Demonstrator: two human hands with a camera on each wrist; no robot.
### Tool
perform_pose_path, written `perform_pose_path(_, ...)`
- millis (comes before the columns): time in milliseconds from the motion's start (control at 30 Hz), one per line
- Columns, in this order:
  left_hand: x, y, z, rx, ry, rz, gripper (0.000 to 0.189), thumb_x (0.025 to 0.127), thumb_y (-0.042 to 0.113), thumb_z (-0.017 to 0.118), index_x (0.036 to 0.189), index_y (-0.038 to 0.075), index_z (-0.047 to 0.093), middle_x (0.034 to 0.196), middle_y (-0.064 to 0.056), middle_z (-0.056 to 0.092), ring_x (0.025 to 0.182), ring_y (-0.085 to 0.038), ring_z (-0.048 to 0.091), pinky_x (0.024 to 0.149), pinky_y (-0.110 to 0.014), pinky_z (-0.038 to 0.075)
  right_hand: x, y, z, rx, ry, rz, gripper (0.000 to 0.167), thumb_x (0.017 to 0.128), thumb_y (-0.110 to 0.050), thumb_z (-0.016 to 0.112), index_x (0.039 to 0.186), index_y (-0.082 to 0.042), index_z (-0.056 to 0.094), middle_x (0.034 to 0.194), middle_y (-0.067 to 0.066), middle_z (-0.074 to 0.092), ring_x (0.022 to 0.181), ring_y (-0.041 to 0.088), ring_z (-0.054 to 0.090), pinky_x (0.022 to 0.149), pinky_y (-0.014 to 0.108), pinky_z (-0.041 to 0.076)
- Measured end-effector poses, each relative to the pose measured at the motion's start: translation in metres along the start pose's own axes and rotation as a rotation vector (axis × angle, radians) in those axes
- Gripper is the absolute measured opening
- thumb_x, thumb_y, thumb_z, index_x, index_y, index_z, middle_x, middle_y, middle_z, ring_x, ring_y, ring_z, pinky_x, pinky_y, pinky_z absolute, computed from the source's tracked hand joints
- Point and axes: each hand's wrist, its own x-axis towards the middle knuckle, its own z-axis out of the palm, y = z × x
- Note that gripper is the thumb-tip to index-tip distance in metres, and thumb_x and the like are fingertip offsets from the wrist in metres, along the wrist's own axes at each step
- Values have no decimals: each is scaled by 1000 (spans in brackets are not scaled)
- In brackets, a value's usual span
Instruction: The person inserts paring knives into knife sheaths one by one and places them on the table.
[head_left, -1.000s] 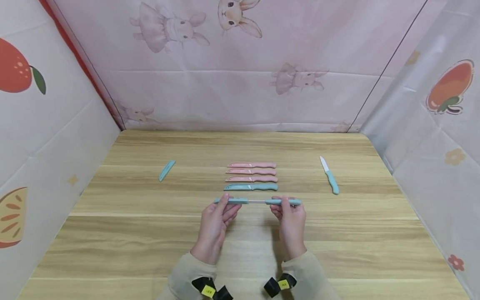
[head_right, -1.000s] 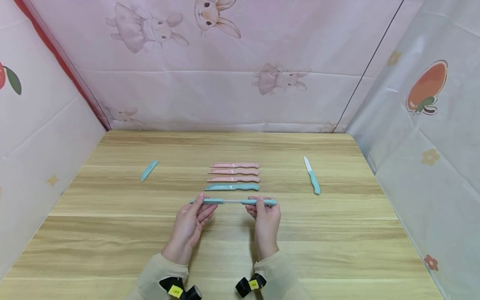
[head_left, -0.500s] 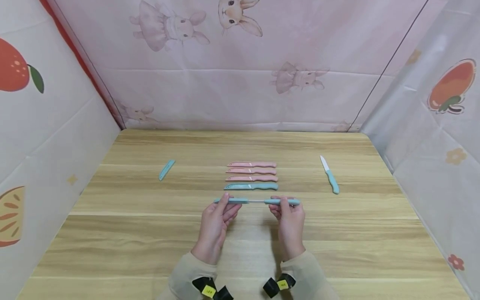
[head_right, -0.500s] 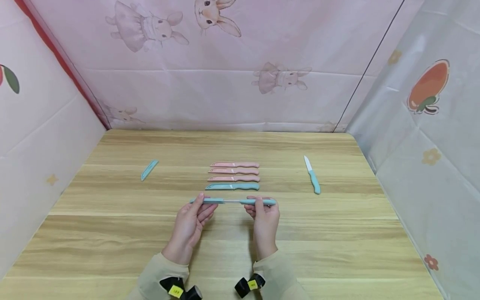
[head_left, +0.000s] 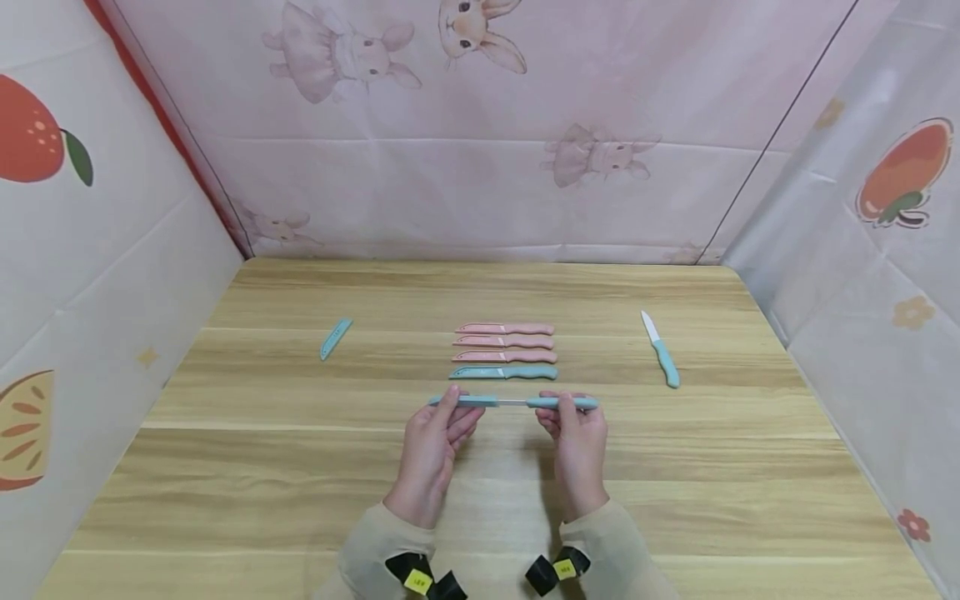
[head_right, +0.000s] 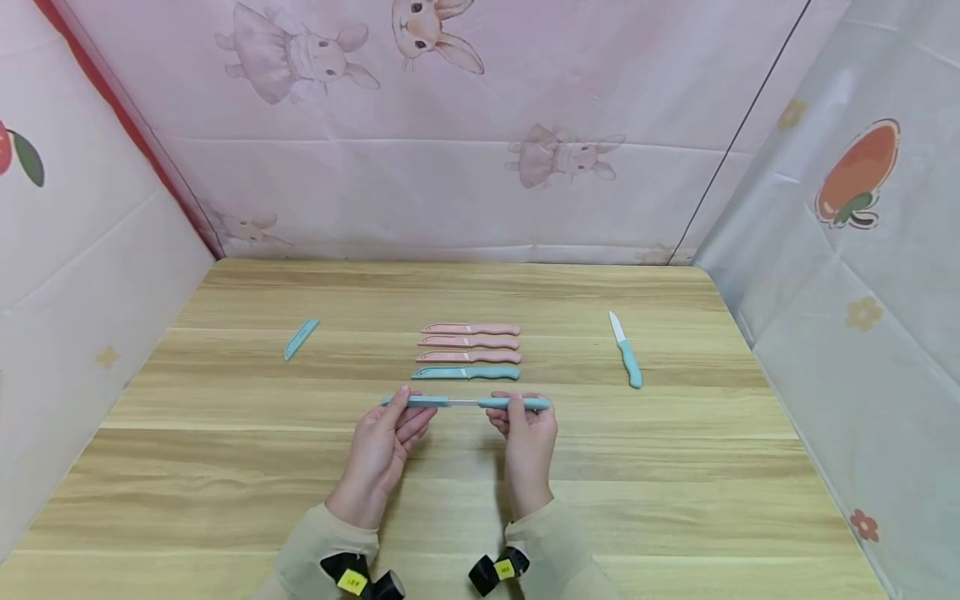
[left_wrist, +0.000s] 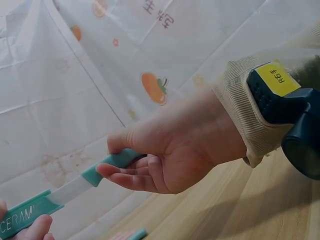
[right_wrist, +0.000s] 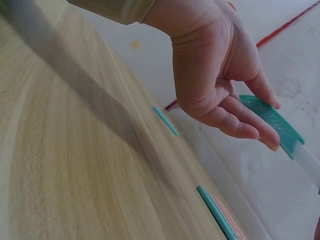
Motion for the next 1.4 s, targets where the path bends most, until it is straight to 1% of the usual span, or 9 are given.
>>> perform_pose_path(200,0,0,0,5,2,-4,35,93,33,58,102,-1,57,91,-12,70,85,-16,68,76,-30,54,0,0,1,2,-5,-2,9,98,-7,46,93,0,41,85,8,68,66,10,62,68,25,54)
perform_pose_path(400,0,0,0,10,6,-10,38,93,34,57,105,-2,55,93,-12,70,87,-17,68,79,-32,53,0,2,2,5,-5,-4,9,98,-7,46,92,-1,41,85,7,68,65,10,63,67,25,54)
perform_pose_path(767,0,-1,0,4,-3,-2,32,95,30,55,102,-2,57,95,-15,69,87,-18,68,77,-31,53,-1,4,2,-4,-9,2,11,98,-8,46,91,-2,40,86,9,68,65,10,63,67,25,54)
perform_pose_path(1100,0,-2,-1,1,-13,-1,37,92,34,58,102,-2,58,94,-14,70,87,-18,68,76,-30,53,-1,6,3,4,-7,-3,11,98,-8,47,90,-2,41,84,8,68,64,10,62,66,24,54)
perform_pose_path(1267,1,-3,-1,13,-16,-3,36,94,33,56,102,-2,58,94,-13,70,88,-17,68,75,-30,53,-2,7,4,6,-6,-1,12,98,-8,46,89,-3,40,83,8,67,64,10,63,66,25,54)
perform_pose_path(1400,1,-4,-1,15,-11,-3,35,94,32,56,102,-2,58,93,-13,70,87,-18,68,75,-30,54,-2,8,4,-1,-10,-3,11,98,-8,47,89,-2,42,84,8,68,65,11,63,66,26,55)
